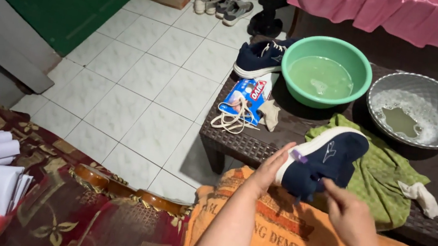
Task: The person scrubs a dark blue sneaker with a purple toothbrush, repeatedly dipping the brush into a metal bowl of soapy water. They clean the upper fabric, the white sole, and the bottom tread of the shoe while holding it over a green cloth on a table.
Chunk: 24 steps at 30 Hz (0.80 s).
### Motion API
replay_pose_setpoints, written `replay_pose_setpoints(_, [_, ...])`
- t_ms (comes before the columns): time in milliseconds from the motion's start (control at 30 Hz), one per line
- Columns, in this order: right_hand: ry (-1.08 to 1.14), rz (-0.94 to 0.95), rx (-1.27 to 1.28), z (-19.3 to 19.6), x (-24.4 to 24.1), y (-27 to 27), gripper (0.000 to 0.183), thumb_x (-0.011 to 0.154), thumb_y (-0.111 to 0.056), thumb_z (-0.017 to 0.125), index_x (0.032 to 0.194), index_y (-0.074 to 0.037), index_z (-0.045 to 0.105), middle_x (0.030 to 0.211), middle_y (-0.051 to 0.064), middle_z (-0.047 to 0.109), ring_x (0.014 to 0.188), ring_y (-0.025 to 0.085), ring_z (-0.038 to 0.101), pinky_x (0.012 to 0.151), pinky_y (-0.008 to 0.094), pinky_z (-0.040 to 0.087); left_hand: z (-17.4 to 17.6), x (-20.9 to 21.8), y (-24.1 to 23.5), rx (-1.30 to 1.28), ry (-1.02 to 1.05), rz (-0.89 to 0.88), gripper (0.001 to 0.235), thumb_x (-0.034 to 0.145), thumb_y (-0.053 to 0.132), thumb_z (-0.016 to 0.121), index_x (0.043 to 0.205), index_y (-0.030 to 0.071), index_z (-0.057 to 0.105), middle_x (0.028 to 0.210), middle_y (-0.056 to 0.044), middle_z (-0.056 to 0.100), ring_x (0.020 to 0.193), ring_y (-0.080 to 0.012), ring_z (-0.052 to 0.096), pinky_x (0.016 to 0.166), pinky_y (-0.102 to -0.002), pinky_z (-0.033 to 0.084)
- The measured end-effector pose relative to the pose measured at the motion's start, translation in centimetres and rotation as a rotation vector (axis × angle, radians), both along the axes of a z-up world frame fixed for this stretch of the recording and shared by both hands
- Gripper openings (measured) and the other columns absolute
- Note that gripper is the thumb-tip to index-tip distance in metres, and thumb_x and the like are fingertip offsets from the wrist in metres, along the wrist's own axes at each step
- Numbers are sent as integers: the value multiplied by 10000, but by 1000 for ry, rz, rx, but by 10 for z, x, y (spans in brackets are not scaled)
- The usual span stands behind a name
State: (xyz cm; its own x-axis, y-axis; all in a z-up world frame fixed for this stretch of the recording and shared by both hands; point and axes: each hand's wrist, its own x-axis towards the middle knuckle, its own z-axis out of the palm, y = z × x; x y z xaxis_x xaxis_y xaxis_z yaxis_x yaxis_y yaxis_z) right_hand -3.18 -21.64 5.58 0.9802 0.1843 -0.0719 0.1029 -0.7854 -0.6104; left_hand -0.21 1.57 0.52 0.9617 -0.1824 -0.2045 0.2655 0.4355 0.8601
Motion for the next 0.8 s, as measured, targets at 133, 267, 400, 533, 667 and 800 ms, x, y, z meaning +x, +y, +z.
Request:
replay_pose_setpoints(133, [-3,35,-428,-20,-23,-14,469,973,-361,528,1408,-538,551,1069,-47,722,814,265,737,594,430,566,7,-2,-1,50,-15,62,616,978,423,532,1541,181,473,1584,-92,470,1352,-207,526,1062,-281,433])
replay_pose_setpoints(267, [-27,24,-458,37,-32,-5,430,977,-321,562,1360,-513,603,1113,-96,745,795,165,750,556,326,616,9,2,-8,191,-27,24,586,987,441,468,1519,195,499,1559,-105,498,1344,-253,514,1052,-326,399])
replay_pose_setpoints(400, [166,-95,-636,62,-3,-2,501,1011,-385,494,1498,-502,466,1497,29,589,1254,253,679,860,448,723,5,2,-21,94,6,52,607,964,445,530,1522,205,523,1457,-113,574,1145,-194,603,890,-247,488])
replay_pose_setpoints(533, [100,-38,-505,34,-23,6,458,1025,-258,556,1446,-439,561,1117,3,772,821,185,783,681,333,742,4,3,-24,38,51,115,572,984,396,506,1520,196,516,1488,-130,572,1252,-207,606,982,-279,505])
replay_pose_setpoints(667, [-259,68,-486,-25,-49,-18,480,952,-354,580,1417,-475,576,870,-37,630,521,277,646,461,444,442,-2,4,-31,-16,184,166,533,1015,439,465,1512,262,544,1288,-77,657,879,-187,649,565,-285,535])
replay_pose_setpoints(800, [-392,4,-326,-26,-51,-32,451,949,-241,637,1356,-433,676,862,-50,692,631,179,636,566,393,533,-14,13,-39,-223,345,171,543,1004,550,448,1526,407,491,1385,-67,627,1160,-314,631,668,-505,599])
